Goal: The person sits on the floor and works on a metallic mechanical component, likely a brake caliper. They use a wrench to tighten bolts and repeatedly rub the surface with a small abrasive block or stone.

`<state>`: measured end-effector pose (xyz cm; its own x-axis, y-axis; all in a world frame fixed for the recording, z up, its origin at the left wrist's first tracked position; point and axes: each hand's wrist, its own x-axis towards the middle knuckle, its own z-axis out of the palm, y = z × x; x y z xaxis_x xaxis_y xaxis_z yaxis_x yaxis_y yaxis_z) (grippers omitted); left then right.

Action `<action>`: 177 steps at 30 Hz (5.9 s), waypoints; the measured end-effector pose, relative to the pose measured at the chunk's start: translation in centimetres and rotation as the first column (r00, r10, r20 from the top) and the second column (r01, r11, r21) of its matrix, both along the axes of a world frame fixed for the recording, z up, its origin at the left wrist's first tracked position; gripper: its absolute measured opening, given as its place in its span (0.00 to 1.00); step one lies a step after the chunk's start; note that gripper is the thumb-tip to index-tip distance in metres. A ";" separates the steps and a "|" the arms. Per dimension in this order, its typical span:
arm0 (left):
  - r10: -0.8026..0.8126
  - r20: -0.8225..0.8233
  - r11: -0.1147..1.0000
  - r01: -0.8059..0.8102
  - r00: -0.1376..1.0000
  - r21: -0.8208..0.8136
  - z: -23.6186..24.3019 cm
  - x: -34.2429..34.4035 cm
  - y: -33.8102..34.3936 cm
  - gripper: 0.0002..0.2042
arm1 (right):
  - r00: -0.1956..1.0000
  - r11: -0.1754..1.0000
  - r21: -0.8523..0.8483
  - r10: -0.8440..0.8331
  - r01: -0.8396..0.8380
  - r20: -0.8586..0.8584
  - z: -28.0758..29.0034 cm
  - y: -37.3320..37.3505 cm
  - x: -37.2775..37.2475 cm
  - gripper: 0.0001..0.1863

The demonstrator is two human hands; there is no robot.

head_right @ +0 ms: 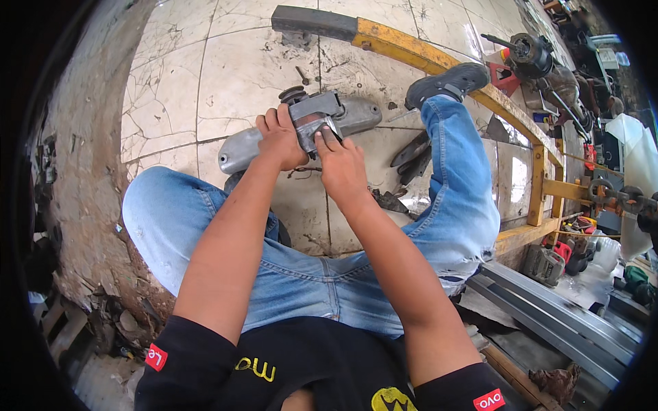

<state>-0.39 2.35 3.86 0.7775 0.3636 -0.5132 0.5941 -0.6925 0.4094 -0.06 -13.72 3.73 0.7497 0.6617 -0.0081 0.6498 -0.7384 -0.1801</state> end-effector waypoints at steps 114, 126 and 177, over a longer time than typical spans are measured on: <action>-0.214 0.234 0.968 0.175 0.948 0.178 -3.1 -2.0 1.5 0.67 | 0.964 0.991 0.088 -0.075 0.100 -0.254 -0.6 0.4 -2.2 0.35; -0.205 0.229 0.970 0.165 0.952 0.180 -3.6 -2.2 1.5 0.67 | 0.991 0.998 0.051 -0.017 0.024 -0.133 -0.5 0.5 -2.7 0.33; -0.142 0.049 0.981 0.134 0.989 0.138 -1.4 -1.1 0.1 0.66 | 0.990 0.998 0.057 0.027 -0.019 -0.139 -1.0 -0.3 -1.7 0.34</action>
